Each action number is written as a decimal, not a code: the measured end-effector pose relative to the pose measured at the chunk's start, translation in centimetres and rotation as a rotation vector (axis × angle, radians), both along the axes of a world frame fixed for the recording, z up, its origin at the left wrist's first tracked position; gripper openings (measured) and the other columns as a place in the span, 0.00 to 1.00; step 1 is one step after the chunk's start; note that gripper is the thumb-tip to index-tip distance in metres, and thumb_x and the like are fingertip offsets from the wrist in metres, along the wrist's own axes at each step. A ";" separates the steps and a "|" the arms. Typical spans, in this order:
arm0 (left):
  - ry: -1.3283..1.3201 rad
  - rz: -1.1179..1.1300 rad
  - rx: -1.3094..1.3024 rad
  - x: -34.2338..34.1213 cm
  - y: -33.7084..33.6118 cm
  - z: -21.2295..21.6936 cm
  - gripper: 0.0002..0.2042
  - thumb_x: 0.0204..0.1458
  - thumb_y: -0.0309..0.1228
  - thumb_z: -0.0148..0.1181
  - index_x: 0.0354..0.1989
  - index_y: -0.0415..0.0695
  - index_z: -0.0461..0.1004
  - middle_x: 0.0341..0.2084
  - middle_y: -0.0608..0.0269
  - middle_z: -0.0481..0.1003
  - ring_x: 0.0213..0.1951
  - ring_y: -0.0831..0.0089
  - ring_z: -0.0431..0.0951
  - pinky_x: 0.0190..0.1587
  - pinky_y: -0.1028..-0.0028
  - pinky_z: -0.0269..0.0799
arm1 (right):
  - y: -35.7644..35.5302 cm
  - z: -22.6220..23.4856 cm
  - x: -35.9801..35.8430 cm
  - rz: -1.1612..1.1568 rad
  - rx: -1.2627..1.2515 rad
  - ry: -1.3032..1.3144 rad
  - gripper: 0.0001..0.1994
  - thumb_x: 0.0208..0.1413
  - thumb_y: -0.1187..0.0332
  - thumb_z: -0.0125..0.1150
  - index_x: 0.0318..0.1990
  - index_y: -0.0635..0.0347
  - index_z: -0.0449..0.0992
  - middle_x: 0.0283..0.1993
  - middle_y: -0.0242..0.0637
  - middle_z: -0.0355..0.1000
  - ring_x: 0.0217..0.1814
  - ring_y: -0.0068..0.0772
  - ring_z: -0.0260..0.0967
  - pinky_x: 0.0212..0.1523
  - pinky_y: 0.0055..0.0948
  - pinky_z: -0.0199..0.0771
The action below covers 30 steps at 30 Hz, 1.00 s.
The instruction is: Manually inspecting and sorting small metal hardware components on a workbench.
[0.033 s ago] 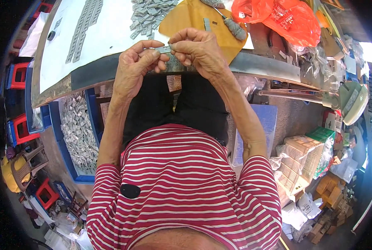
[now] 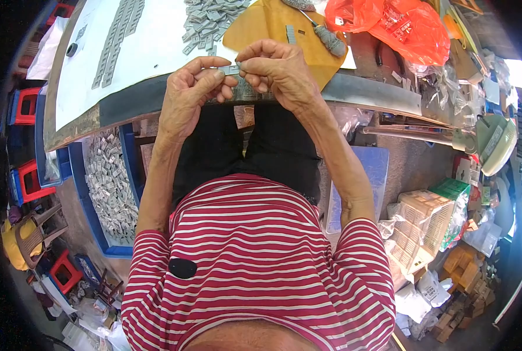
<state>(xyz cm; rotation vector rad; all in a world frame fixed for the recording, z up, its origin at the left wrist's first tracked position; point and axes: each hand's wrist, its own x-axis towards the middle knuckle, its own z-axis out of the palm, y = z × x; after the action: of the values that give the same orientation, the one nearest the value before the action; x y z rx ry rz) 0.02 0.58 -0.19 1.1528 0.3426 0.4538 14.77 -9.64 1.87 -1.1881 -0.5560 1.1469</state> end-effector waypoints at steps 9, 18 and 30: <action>0.012 -0.019 0.030 -0.1 0.2 -0.5 0.12 0.52 0.27 0.51 0.43 0.34 0.68 0.26 0.60 0.75 0.25 0.81 0.73 0.29 0.84 0.68 | 0.0 -0.1 -0.1 0.024 -0.019 -0.150 0.06 0.44 0.77 0.57 0.31 0.69 0.72 0.20 0.31 0.67 0.16 0.14 0.61 0.14 0.11 0.56; 0.056 -0.027 0.045 0.0 0.3 -0.3 0.10 0.51 0.27 0.50 0.39 0.34 0.70 0.23 0.62 0.74 0.21 0.83 0.71 0.26 0.86 0.65 | 0.0 -0.2 0.7 0.134 -0.100 -0.069 0.05 0.42 0.76 0.59 0.28 0.67 0.71 0.19 0.32 0.67 0.15 0.14 0.60 0.12 0.12 0.54; 0.027 -0.044 0.009 0.0 -0.2 -0.9 0.10 0.51 0.26 0.50 0.39 0.35 0.70 0.23 0.61 0.74 0.21 0.84 0.71 0.25 0.87 0.65 | -0.6 -0.5 0.3 0.151 -0.124 -0.027 0.05 0.43 0.75 0.59 0.28 0.67 0.71 0.18 0.31 0.66 0.15 0.13 0.59 0.11 0.11 0.53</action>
<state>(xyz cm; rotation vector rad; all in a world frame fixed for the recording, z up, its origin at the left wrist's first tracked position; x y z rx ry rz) -0.03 0.33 -1.13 1.1741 0.3379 0.4019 15.04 -10.28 1.34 -1.2868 -0.6111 1.3110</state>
